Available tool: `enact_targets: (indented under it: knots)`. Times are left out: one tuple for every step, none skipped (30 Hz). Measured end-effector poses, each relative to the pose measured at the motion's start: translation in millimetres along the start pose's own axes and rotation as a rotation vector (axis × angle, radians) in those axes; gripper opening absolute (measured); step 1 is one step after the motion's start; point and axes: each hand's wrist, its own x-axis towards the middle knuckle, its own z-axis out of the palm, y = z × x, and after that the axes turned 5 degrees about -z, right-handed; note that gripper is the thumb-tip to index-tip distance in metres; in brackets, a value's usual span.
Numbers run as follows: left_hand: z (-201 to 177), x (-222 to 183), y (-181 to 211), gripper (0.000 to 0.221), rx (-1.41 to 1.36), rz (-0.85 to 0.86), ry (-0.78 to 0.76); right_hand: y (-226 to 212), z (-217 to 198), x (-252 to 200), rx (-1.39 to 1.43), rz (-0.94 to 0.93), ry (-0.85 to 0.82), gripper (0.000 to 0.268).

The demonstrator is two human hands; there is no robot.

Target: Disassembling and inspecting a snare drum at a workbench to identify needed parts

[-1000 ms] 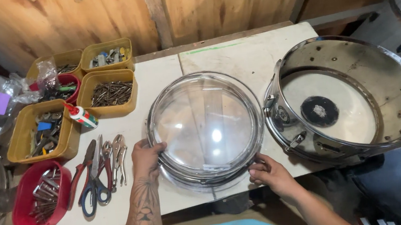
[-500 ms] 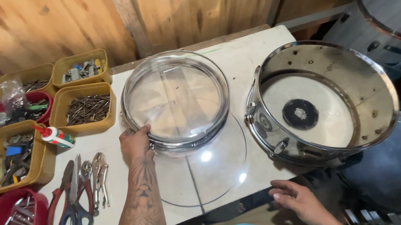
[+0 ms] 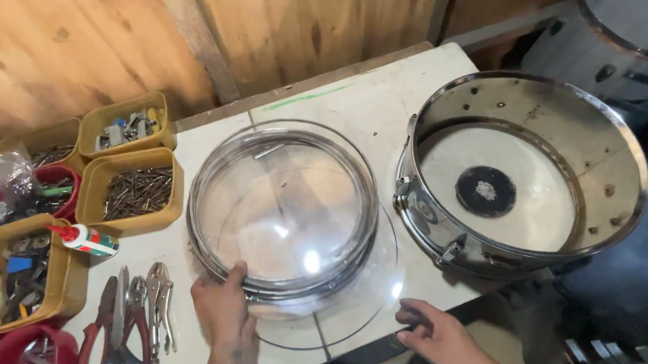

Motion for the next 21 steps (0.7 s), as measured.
enact_targets:
  knots:
    - [-2,3,-14,0.067,0.004,-0.001,0.006,0,1,5,0.003,0.002,-0.006,0.067]
    - [-4,5,-29,0.059,-0.150,0.019,-0.001,0,0,10,0.072,0.053,0.008,0.074]
    - [-6,7,-43,0.052,-0.303,0.039,-0.009,0,0,15,0.141,0.103,0.021,0.082]
    - [-9,6,-49,0.052,-0.304,0.038,-0.004,-4,3,16,0.140,0.104,0.017,0.082]
    - [-13,5,-56,0.064,-0.271,-0.014,0.001,-8,6,16,0.267,0.101,0.050,0.083]
    - [-17,4,-62,0.075,-0.238,-0.065,0.007,-12,9,17,0.394,0.098,0.084,0.085]
    - [-19,10,-74,0.075,-0.239,-0.066,0.010,-17,10,16,0.393,0.099,0.080,0.085]
    - [-20,15,-84,0.073,-0.199,-0.028,0.007,-23,11,15,0.452,0.169,0.092,0.093]
    - [-21,20,-95,0.072,-0.159,0.010,0.004,-29,11,14,0.512,0.240,0.104,0.100]
    - [-27,3,-80,0.072,-0.161,0.010,0.004,-36,11,11,0.510,0.239,0.105,0.100]
    - [-33,-14,-65,0.075,0.113,-0.051,0.018,-42,11,8,0.446,0.241,0.131,0.101]
    - [-38,-30,-51,0.078,0.385,-0.111,0.032,-49,11,6,0.381,0.242,0.157,0.101]
    - [-39,-25,-55,0.078,0.381,-0.111,0.031,-47,12,7,0.378,0.239,0.158,0.101]
    - [-40,-20,-59,0.079,0.428,-0.111,-0.001,-45,14,9,0.431,0.222,0.186,0.099]
    - [-41,-15,-63,0.081,0.475,-0.112,-0.033,-43,16,10,0.483,0.204,0.215,0.098]
    - [-41,-8,-70,0.081,0.475,-0.114,-0.034,-49,15,9,0.482,0.206,0.215,0.098]
    - [-42,0,-76,0.082,0.520,-0.050,-0.039,-55,14,8,0.532,0.222,0.250,0.096]
    - [-41,8,-81,0.084,0.565,0.018,-0.045,-62,13,8,0.584,0.236,0.287,0.093]
    - [-40,15,-85,0.084,0.564,0.019,-0.047,-66,11,8,0.584,0.235,0.289,0.093]
    - [-40,21,-90,0.085,0.622,0.049,-0.016,-69,9,8,0.645,0.261,0.326,0.088]
    - [-40,27,-95,0.086,0.681,0.079,0.015,-73,7,8,0.707,0.288,0.362,0.083]
